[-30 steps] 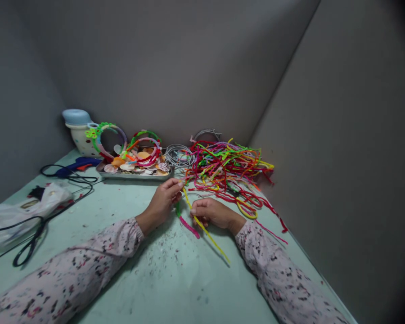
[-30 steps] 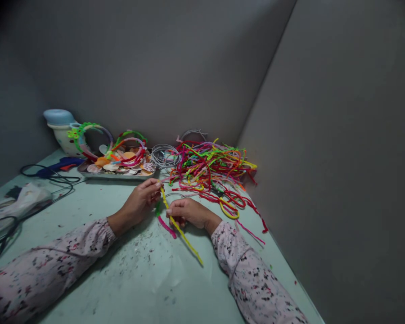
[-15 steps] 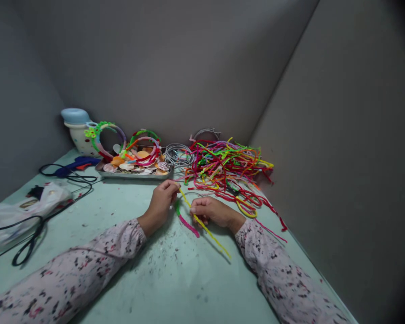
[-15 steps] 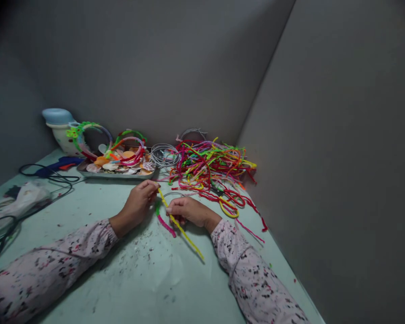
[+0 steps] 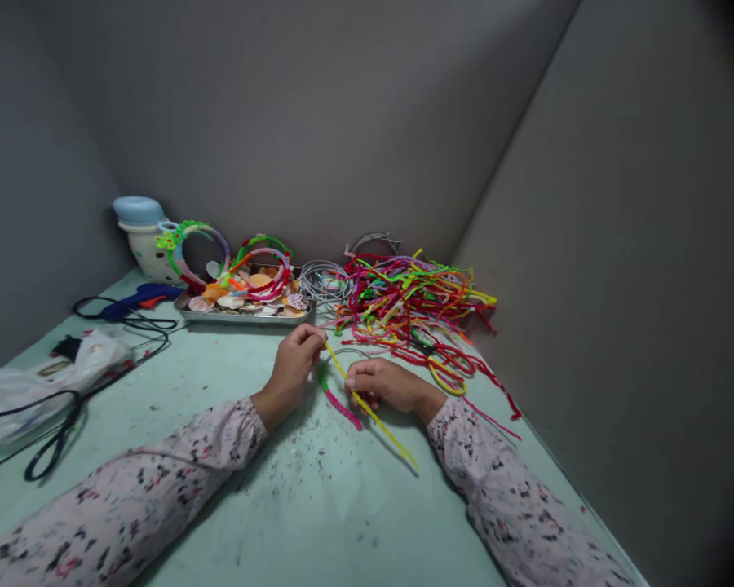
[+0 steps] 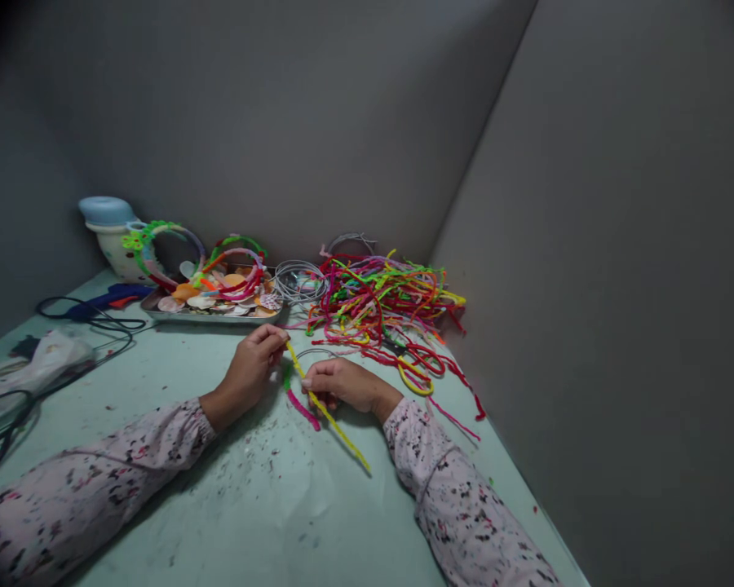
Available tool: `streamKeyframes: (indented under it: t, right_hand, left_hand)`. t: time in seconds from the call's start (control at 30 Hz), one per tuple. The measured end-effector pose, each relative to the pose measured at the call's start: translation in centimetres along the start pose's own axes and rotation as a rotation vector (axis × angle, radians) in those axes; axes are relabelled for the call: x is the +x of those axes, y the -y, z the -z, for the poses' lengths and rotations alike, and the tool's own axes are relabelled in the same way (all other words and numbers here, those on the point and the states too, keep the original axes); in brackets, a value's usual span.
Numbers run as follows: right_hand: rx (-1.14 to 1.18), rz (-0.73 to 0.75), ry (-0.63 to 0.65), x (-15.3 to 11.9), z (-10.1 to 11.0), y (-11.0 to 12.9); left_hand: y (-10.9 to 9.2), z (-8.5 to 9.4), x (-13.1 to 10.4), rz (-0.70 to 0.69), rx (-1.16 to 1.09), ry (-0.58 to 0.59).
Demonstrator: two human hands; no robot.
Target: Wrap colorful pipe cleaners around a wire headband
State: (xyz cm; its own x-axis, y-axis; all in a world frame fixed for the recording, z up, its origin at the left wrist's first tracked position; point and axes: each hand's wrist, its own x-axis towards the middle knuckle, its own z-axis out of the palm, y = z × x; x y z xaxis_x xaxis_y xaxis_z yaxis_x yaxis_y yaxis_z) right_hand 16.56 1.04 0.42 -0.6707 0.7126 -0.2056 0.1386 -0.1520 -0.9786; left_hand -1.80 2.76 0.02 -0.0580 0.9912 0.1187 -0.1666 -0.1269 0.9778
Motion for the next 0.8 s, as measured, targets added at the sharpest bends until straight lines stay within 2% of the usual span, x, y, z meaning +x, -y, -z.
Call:
streamKeyframes:
  t: [0.17,0.27,0.37,0.47,0.57,0.7,0.8]
  right_hand:
    - [-0.009,0.023,0.000,-0.3,0.4,-0.1]
    - [0.172,0.144,-0.187,-0.1,1.3,-0.1]
    - [0.364,0.289,-0.419,0.3,2.4,-0.2]
    - [0.419,0.378,-0.614,0.5,3.3,-0.5]
    - [0.385,0.411,-0.724,0.6,3.6,-0.8]
    - [0.354,0.440,-0.792,0.8,3.5,-0.9]
    - [0.377,0.463,-0.791,0.9,3.3,-0.7]
  left_hand:
    - [0.0,0.1,0.3,0.049,-0.021,0.037]
    - [0.4,0.4,0.4,0.058,0.071,0.038]
    - [0.9,0.7,0.5,-0.007,0.256,0.039]
    - [0.8,0.5,0.2,-0.063,0.318,0.078]
    - [0.0,-0.1,-0.5,-0.040,0.298,0.252]
    - [-0.9,-1.0,-1.9,-0.040,0.377,0.464]
    - [-1.0,-1.2,-2.5,-0.068,0.449,0.521]
